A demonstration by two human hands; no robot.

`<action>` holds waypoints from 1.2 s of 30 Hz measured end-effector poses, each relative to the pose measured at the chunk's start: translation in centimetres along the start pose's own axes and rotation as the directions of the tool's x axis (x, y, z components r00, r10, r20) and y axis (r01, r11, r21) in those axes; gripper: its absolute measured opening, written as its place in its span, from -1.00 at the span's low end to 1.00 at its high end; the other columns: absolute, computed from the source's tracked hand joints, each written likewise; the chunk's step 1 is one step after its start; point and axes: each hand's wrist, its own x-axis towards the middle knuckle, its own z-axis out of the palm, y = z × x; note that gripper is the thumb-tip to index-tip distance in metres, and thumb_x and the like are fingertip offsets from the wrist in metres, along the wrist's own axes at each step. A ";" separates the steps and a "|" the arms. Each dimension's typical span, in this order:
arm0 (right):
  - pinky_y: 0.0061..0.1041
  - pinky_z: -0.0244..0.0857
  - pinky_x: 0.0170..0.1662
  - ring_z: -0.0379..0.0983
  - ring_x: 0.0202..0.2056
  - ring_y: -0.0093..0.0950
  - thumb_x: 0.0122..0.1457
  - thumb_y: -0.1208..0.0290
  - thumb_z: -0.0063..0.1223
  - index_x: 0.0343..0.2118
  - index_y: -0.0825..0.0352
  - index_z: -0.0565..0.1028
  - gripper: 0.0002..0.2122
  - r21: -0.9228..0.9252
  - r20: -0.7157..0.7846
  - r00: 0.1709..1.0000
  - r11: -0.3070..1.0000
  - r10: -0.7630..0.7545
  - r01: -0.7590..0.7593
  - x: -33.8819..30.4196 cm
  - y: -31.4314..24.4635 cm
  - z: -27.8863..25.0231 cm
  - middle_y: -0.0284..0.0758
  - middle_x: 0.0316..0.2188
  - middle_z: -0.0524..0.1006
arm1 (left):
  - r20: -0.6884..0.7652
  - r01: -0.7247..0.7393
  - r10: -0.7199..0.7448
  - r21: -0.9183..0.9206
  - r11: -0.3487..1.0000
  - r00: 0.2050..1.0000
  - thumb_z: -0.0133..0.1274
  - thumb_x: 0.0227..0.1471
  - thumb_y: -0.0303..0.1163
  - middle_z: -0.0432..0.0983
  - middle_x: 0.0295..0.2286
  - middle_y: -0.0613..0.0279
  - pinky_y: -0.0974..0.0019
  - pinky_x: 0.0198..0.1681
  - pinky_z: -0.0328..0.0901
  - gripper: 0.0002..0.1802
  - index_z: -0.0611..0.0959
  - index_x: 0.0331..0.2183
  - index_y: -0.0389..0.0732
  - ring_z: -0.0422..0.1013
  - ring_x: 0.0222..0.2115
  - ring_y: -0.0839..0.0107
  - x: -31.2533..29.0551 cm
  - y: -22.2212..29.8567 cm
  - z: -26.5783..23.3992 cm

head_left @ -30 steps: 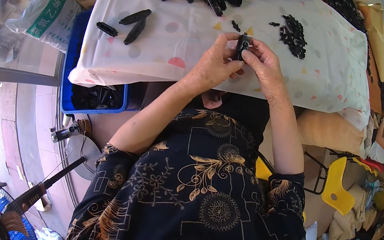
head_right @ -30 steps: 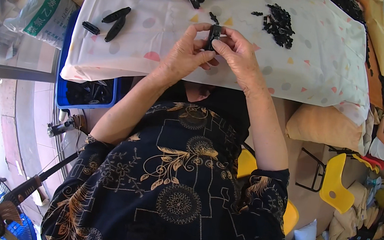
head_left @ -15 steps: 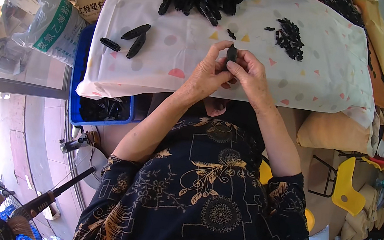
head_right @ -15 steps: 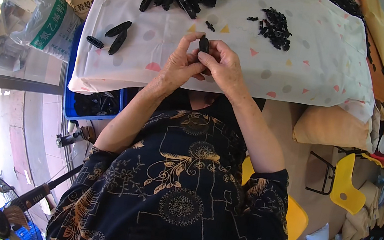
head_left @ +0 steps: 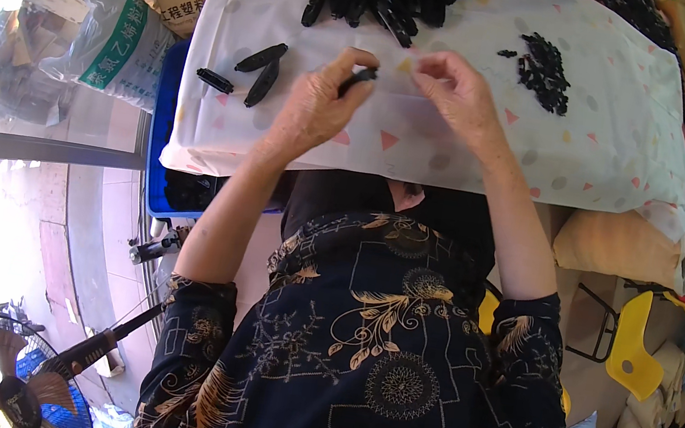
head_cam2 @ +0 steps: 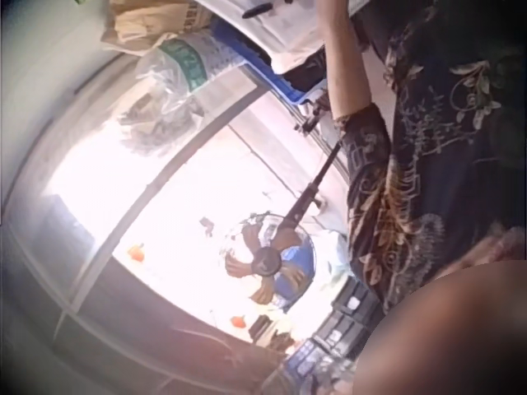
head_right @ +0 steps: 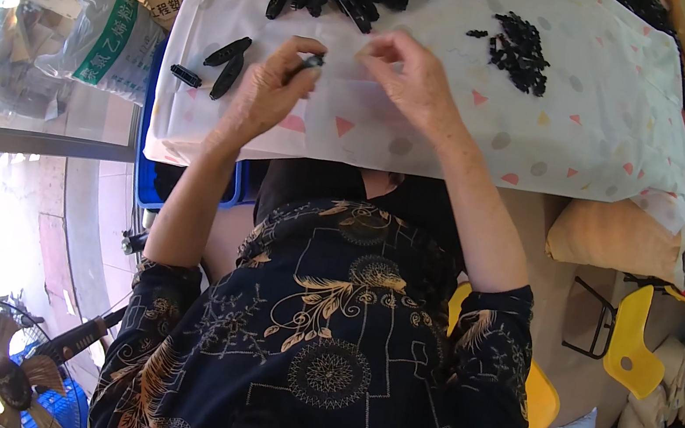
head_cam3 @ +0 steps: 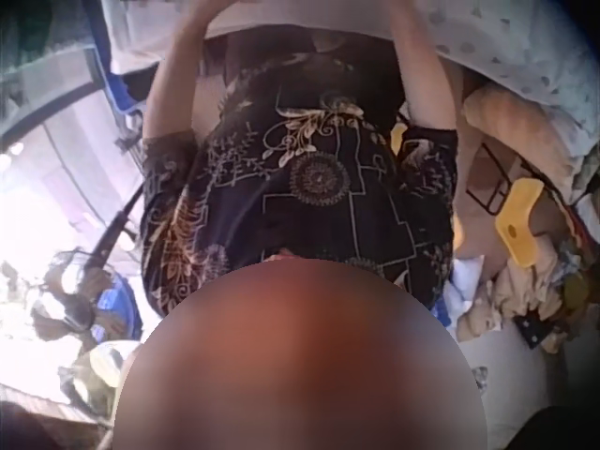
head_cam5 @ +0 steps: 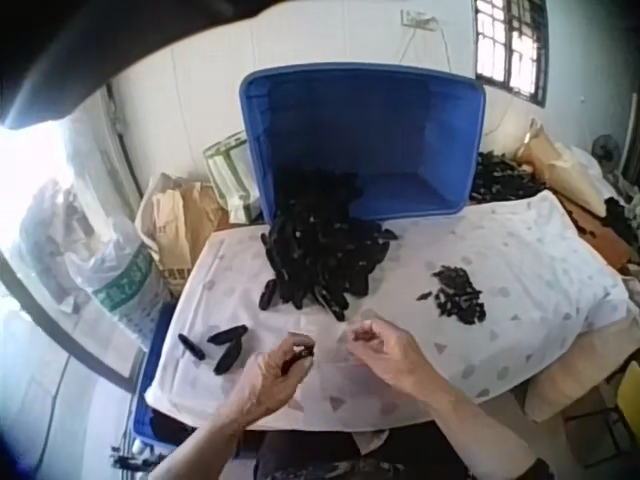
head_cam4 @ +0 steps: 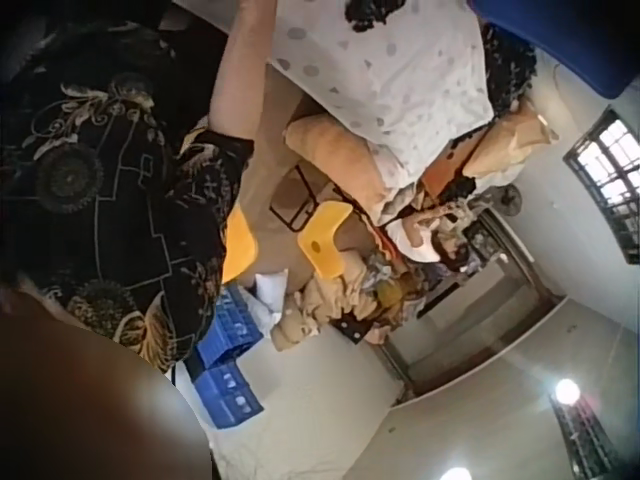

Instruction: Manually assembling small black plastic clips at a factory workbench.

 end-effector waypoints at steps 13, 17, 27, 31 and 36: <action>-0.59 0.26 -0.36 0.33 -0.52 -0.55 0.14 0.42 0.07 -0.28 0.28 0.44 -0.88 0.336 -0.086 0.945 0.902 0.316 -0.271 1.8 0.7 -3.3 -0.37 -0.49 0.46 | 0.040 -0.276 0.333 0.657 0.702 0.942 0.09 -0.13 -0.49 0.37 -0.20 0.19 0.16 -0.10 0.20 -0.68 0.54 -0.22 -0.09 0.30 -0.12 0.19 5.4 0.4 -1.2; -0.59 0.24 -0.37 0.32 -0.50 -0.57 0.18 0.46 0.02 -0.25 0.27 0.45 -0.90 0.766 0.121 0.941 0.573 0.316 -0.291 0.9 1.9 -4.9 -0.37 -0.50 0.45 | 0.057 -0.350 0.450 0.717 0.602 0.891 0.05 -0.13 -0.55 0.37 -0.17 0.14 0.15 -0.10 0.20 -0.65 0.56 -0.20 -0.06 0.31 -0.11 0.18 8.5 -1.1 0.1; -0.62 0.26 -0.36 0.36 -0.48 -0.54 0.14 0.48 0.07 -0.28 0.30 0.45 -0.89 0.877 0.181 0.921 0.366 0.345 -0.310 -0.1 2.0 -5.0 -0.31 -0.46 0.50 | 0.101 -0.420 0.504 0.704 0.573 0.858 0.09 -0.16 -0.52 0.46 -0.30 0.20 0.22 -0.17 0.27 -0.76 0.51 -0.33 -0.12 0.39 -0.21 0.24 8.9 -0.8 0.0; -0.62 0.29 -0.34 0.38 -0.48 -0.57 0.14 0.51 0.03 -0.30 0.33 0.44 -0.91 0.764 0.142 0.911 0.543 0.386 -0.349 -0.5 0.8 -4.5 -0.32 -0.45 0.51 | -0.055 -0.103 0.146 0.470 0.876 0.988 0.14 -0.14 -0.45 0.50 -0.42 0.21 0.23 -0.32 0.32 -0.73 0.45 -0.32 -0.17 0.44 -0.34 0.21 6.6 1.0 1.7; -0.66 0.24 -0.32 0.35 -0.46 -0.61 0.16 0.52 -0.01 -0.33 0.34 0.42 -0.95 0.344 0.004 0.960 0.901 0.281 -0.265 -0.3 -1.0 -3.5 -0.40 -0.47 0.47 | -0.001 0.128 -0.128 -0.048 0.991 0.992 0.15 -0.13 -0.47 0.53 -0.40 0.12 0.31 -0.30 0.33 -0.69 0.43 -0.28 -0.24 0.47 -0.34 0.31 5.3 0.9 3.6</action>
